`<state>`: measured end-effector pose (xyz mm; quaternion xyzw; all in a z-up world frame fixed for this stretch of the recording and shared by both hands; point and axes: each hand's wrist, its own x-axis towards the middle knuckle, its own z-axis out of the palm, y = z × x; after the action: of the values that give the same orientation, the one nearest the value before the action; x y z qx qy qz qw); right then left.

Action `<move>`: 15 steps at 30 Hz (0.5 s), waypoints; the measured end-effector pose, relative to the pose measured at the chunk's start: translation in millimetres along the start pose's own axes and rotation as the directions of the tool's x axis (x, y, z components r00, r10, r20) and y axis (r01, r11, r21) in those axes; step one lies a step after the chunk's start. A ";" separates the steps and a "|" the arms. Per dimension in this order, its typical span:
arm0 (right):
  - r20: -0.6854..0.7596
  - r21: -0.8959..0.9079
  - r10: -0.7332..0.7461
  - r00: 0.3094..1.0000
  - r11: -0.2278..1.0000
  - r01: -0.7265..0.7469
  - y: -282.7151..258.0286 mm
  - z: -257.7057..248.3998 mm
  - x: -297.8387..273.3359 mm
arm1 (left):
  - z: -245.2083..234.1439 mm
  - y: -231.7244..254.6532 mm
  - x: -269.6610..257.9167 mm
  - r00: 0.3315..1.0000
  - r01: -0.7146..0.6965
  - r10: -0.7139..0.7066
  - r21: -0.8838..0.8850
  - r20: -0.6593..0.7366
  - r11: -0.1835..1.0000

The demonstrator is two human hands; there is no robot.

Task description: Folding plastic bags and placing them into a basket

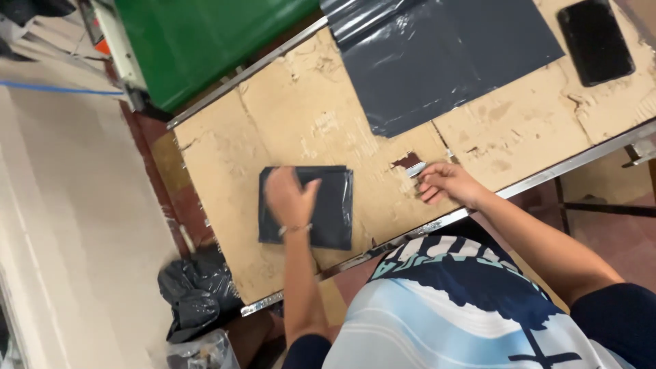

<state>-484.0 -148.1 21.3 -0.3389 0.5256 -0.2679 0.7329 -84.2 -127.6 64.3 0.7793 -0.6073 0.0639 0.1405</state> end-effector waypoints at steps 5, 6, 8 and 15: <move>0.136 0.014 0.071 0.988 0.997 -0.074 8.4 -11.4 16.3 | 51.5 164.3 69.4 0.827 -0.347 0.414 -0.234 0.381 0.908; 0.125 0.023 0.064 0.990 0.997 -0.068 9.4 -13.9 15.3 | 60.2 176.4 77.7 0.821 -0.360 0.428 -0.238 0.378 0.902; 0.154 0.061 0.082 0.985 0.994 -0.093 8.2 -20.0 16.1 | 77.6 202.6 97.1 0.793 -0.325 0.429 -0.294 0.433 0.899; 0.172 0.163 0.116 0.978 0.976 -0.145 -15.5 -19.3 22.2 | 185.3 217.4 112.7 0.836 -0.547 0.539 -0.203 -0.101 0.812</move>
<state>-496.1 -178.6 16.1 -0.2585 0.4603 -0.2358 0.8159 -278.5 -335.7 -51.0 0.5513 -0.8047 0.0476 0.2151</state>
